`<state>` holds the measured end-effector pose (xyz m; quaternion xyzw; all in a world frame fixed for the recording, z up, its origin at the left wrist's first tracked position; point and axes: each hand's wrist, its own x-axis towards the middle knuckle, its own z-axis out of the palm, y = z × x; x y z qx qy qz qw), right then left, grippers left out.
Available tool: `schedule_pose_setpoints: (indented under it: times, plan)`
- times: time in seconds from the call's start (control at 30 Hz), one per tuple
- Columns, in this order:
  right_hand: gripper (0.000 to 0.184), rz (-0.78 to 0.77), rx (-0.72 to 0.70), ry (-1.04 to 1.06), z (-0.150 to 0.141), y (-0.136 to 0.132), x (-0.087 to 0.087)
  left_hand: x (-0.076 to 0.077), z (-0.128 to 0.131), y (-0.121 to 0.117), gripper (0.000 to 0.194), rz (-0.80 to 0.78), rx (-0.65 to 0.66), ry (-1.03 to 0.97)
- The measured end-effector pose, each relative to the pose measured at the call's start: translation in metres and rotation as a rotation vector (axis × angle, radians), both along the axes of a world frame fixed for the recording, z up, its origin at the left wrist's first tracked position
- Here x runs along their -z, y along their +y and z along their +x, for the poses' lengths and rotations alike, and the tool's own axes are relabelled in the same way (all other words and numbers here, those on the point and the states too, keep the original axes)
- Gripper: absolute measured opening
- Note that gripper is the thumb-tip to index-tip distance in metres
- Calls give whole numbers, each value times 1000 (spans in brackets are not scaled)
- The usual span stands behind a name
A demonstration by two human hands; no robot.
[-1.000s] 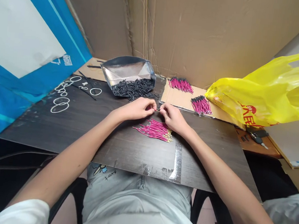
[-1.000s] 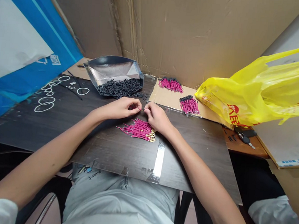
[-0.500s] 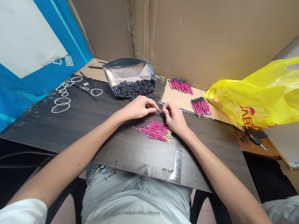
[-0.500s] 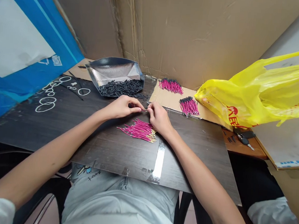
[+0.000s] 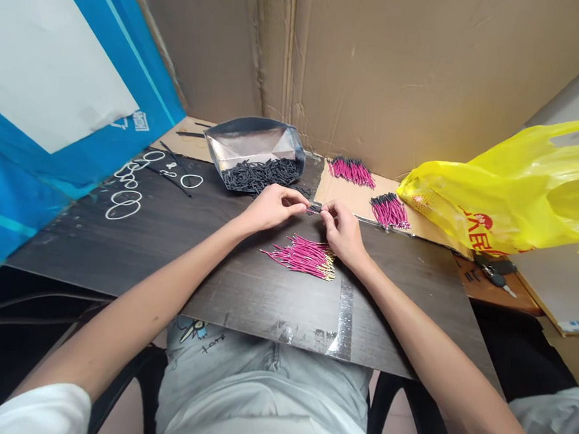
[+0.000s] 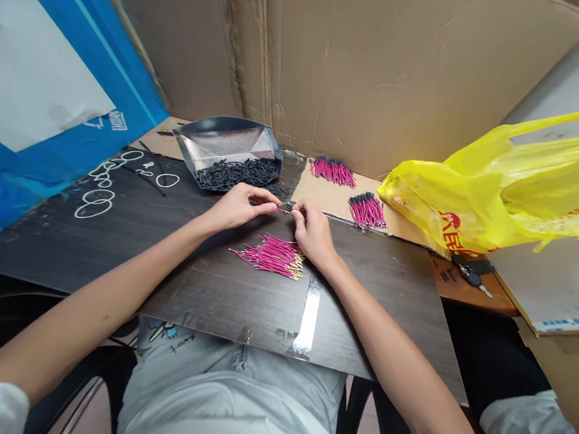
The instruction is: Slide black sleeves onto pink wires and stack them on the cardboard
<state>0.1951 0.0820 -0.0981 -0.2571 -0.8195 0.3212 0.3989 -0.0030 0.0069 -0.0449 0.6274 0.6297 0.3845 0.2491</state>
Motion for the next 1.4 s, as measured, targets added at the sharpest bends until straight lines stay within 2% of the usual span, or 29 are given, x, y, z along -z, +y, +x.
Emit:
schedule_pose_setpoints:
  times: [0.13,0.53,0.8,1.4]
  plan:
    - [14,-24,8,-4,0,1,0,1,1,0,25,11,-14,-27]
    - [11,27,-55,29,1,-3,-2,9,6,-1,25,-46,113,-13]
    - [13,7,-73,17,1,-2,-2,4,-2,2,29,-49,109,8]
    - [15,4,-84,-26,2,-3,-3,8,-4,2,28,-52,102,51]
